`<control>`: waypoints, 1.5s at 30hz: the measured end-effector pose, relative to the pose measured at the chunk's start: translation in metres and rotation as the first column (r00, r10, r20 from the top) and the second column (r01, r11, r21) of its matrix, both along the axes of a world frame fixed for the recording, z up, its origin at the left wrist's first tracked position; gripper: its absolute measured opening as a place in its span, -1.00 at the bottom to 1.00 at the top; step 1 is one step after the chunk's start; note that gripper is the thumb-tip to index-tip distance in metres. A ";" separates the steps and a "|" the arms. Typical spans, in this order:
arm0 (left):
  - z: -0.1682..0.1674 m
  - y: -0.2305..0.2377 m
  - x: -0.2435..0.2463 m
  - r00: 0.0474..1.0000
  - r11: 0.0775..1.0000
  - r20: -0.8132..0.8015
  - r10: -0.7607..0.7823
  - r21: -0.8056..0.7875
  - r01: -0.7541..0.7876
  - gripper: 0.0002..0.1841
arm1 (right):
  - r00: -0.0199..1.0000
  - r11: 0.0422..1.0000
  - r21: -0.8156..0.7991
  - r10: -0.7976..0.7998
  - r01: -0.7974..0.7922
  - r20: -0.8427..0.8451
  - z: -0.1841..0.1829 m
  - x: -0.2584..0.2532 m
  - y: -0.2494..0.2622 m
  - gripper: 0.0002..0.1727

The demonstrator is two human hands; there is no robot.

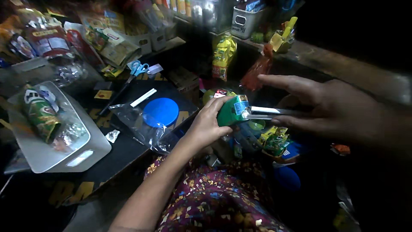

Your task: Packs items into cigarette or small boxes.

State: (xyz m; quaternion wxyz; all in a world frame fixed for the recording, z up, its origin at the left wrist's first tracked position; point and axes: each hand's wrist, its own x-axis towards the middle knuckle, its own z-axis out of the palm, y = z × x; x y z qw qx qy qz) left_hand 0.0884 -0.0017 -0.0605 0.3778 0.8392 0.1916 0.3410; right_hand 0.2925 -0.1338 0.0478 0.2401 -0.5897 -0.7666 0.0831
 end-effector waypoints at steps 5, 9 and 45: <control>-0.002 0.002 0.000 1.000 0.999 -0.022 0.018 0.028 -0.018 -0.23 | 0.999 1.000 -0.018 -0.001 0.002 0.034 0.001 -0.002 0.003 -0.18; -0.001 0.001 0.000 1.000 0.999 -0.018 0.022 0.045 -0.021 -0.23 | 1.000 1.000 -0.012 0.007 -0.007 0.028 0.001 -0.001 0.006 -0.18; -0.010 0.002 -0.007 0.987 0.984 0.032 -0.159 -0.080 0.161 -0.20 | 0.981 0.934 0.356 -0.033 -0.038 0.191 -0.025 -0.002 -0.009 -0.42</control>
